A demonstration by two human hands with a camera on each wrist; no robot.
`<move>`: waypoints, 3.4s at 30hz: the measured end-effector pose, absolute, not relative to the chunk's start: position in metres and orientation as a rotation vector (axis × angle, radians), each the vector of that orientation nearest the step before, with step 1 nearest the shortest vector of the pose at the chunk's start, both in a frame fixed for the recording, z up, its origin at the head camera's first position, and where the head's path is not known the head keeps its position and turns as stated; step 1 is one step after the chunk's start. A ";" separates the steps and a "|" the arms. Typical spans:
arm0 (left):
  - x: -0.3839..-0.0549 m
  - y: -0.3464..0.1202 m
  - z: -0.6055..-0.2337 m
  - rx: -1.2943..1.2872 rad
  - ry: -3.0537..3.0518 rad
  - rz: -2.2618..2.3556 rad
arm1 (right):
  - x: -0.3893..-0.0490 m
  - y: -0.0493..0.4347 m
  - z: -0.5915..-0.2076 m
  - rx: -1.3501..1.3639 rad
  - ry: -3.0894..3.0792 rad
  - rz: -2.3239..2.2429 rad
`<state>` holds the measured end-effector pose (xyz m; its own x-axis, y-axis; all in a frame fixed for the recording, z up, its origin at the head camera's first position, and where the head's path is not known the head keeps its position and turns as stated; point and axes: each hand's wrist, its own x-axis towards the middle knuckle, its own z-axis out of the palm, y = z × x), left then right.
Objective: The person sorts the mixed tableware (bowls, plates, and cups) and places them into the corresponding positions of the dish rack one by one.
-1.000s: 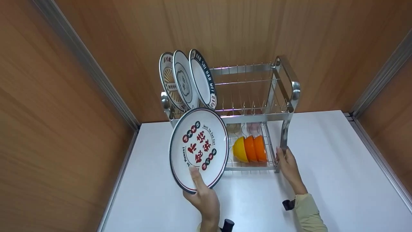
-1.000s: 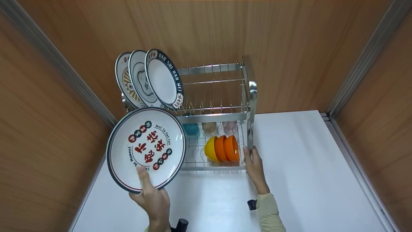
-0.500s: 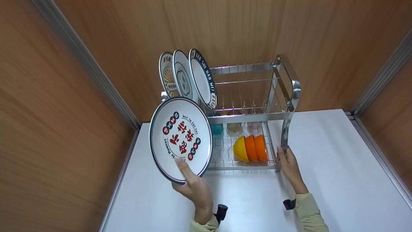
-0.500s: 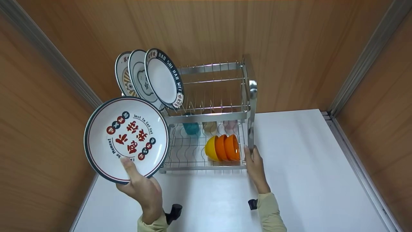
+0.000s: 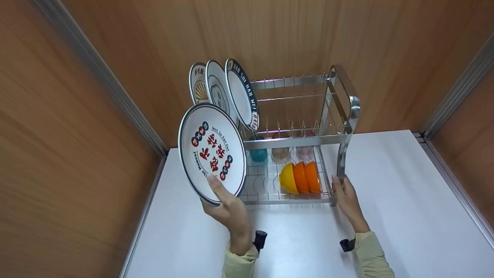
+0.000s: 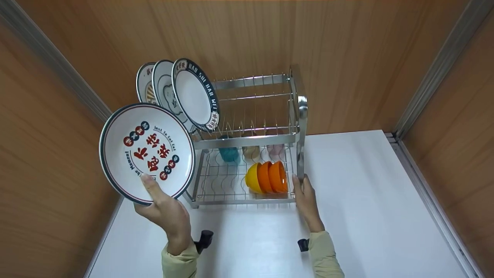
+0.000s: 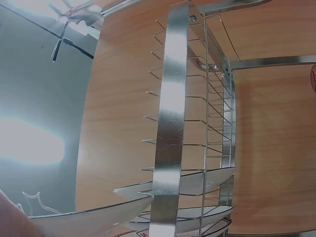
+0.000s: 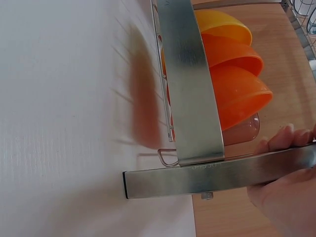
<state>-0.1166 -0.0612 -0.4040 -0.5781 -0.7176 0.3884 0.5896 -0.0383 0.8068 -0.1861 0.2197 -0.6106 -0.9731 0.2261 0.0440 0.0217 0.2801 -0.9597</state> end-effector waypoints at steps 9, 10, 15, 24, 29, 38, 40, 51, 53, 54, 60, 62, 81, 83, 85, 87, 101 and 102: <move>-0.128 -0.060 -0.386 0.146 -1.430 -1.745 | -0.186 0.219 -0.609 -0.211 -2.345 1.781; -0.129 -0.060 -0.384 0.132 -1.451 -1.727 | -0.186 0.219 -0.610 -0.214 -2.347 1.783; -0.139 -0.059 -0.373 0.066 -1.504 -1.679 | -0.185 0.218 -0.608 -0.239 -2.364 1.788; -0.159 -0.060 -0.357 -0.047 -1.574 -1.641 | -0.185 0.218 -0.610 -0.243 -2.359 1.771; -0.169 -0.056 -0.350 -0.078 -1.598 -1.586 | -0.186 0.218 -0.611 -0.233 -2.343 1.765; -0.187 -0.049 -0.344 -0.067 -1.575 -1.518 | -0.186 0.219 -0.612 -0.232 -2.330 1.782; -0.192 -0.046 -0.342 -0.079 -1.572 -1.500 | -0.186 0.219 -0.613 -0.226 -2.319 1.793; -0.215 -0.041 -0.336 -0.080 -1.606 -1.418 | -0.186 0.219 -0.613 -0.218 -2.302 1.814; -0.219 -0.043 -0.336 -0.068 -1.627 -1.409 | -0.185 0.220 -0.612 -0.203 -2.301 1.809; -0.221 -0.044 -0.336 -0.061 -1.641 -1.403 | -0.185 0.220 -0.612 -0.195 -2.301 1.807; -0.232 -0.048 -0.339 -0.052 -1.692 -1.368 | -0.185 0.220 -0.612 -0.196 -2.311 1.798; -0.235 -0.049 -0.340 -0.064 -1.696 -1.359 | -0.185 0.220 -0.612 -0.205 -2.318 1.794; -0.252 -0.046 -0.349 -0.095 -1.685 -1.170 | -0.186 0.223 -0.614 -0.226 -2.322 1.827; -0.253 -0.046 -0.350 -0.093 -1.691 -1.106 | -0.186 0.223 -0.614 -0.223 -2.327 1.814; -0.254 -0.047 -0.351 -0.074 -1.705 -1.033 | -0.186 0.223 -0.615 -0.215 -2.328 1.799; -0.256 -0.048 -0.351 -0.044 -1.722 -0.968 | -0.186 0.223 -0.615 -0.208 -2.330 1.784; -0.268 -0.064 -0.356 0.012 -1.839 -0.792 | -0.183 0.223 -0.615 -0.218 -2.299 1.828; -0.270 -0.065 -0.356 0.011 -1.841 -0.780 | -0.184 0.223 -0.615 -0.220 -2.296 1.827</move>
